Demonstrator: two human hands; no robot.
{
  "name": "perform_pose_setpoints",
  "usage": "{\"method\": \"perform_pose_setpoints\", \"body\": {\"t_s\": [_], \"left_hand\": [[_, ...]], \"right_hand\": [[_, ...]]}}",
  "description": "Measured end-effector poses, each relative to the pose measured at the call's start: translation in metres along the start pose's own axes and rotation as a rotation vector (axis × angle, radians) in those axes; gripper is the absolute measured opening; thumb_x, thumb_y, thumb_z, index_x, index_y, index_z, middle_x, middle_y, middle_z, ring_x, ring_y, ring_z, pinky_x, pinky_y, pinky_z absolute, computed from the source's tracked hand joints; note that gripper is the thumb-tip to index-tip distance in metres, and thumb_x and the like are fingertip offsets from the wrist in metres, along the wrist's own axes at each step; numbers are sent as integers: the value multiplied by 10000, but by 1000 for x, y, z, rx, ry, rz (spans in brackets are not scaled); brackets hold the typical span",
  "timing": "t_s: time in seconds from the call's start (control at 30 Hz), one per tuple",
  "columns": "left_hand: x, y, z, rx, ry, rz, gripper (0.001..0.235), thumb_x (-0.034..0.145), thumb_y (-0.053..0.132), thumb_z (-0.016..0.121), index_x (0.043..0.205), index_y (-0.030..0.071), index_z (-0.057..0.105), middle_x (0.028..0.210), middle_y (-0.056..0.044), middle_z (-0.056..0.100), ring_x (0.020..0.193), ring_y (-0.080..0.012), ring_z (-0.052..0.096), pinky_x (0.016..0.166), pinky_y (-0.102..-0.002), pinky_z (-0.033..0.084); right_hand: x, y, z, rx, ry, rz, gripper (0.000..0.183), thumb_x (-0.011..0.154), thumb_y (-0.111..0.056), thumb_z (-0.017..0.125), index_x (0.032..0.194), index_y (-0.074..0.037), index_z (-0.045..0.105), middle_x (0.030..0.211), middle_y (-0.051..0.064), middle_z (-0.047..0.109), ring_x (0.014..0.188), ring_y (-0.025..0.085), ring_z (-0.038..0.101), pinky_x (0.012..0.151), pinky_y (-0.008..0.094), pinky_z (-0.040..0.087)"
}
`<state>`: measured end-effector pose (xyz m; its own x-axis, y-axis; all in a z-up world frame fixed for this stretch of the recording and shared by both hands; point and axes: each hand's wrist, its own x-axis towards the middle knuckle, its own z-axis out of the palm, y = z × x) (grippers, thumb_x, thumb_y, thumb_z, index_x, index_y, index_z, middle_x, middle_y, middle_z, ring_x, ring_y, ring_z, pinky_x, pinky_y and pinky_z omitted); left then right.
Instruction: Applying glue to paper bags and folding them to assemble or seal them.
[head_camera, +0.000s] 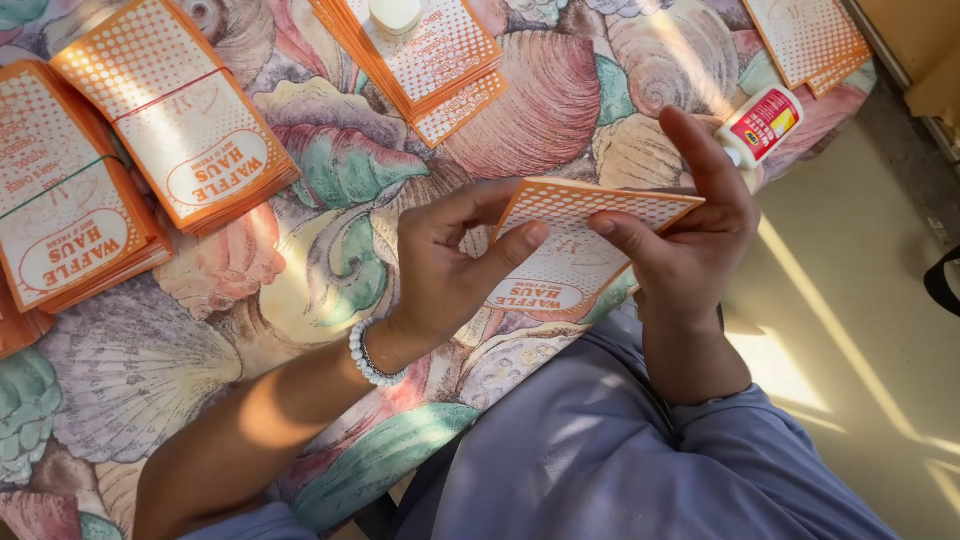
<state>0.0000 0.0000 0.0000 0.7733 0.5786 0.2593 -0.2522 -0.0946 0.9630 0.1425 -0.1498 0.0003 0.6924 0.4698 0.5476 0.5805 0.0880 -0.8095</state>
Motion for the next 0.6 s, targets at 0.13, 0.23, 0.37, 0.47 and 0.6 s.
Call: {"method": "perform_pose_setpoints", "body": {"t_s": [0.13, 0.23, 0.37, 0.47, 0.6], "left_hand": [[9, 15, -3, -33, -26, 41, 175, 960, 136, 759, 1105, 41, 734, 1041, -62, 770, 929, -102, 707, 839, -234, 592], [10, 15, -6, 107, 18, 169, 119, 973, 105, 758, 1083, 61, 756, 1039, -58, 787, 930, -125, 758, 845, -246, 610], [8, 12, -6, 67, 13, 142, 136, 972, 110, 762, 1101, 71, 747, 1039, -52, 784, 931, -112, 745, 846, -240, 604], [10, 16, -6, 62, 6, 131, 137, 982, 148, 743, 1098, 74, 746, 1021, -45, 785, 903, -99, 733, 822, -228, 587], [10, 20, -6, 68, 5, 186, 113, 990, 128, 729, 1082, 65, 747, 1046, -63, 785, 957, -143, 769, 879, -247, 609]], "right_hand": [[0, -8, 3, -58, -65, -52, 763, 766, -288, 895, 1397, 15, 590, 1296, 158, 606, 1287, 279, 563, 1192, 388, 433], [-7, 4, 1, 27, -18, 10, 858, 750, -267, 889, 1469, 28, 526, 1422, 141, 618, 1433, 171, 477, 1278, 326, 367], [-11, 11, 1, 231, 67, 21, 835, 851, 29, 861, 1561, 50, 422, 1638, 169, 487, 1010, 379, 765, 822, 282, 574], [-11, 5, 1, 204, 80, 17, 796, 874, 129, 846, 1542, 75, 417, 1607, 193, 505, 946, 347, 757, 762, 287, 589], [-10, 0, 0, 111, 94, 33, 813, 823, 45, 888, 1501, 83, 442, 1450, 213, 630, 918, 286, 766, 913, 161, 511]]}}
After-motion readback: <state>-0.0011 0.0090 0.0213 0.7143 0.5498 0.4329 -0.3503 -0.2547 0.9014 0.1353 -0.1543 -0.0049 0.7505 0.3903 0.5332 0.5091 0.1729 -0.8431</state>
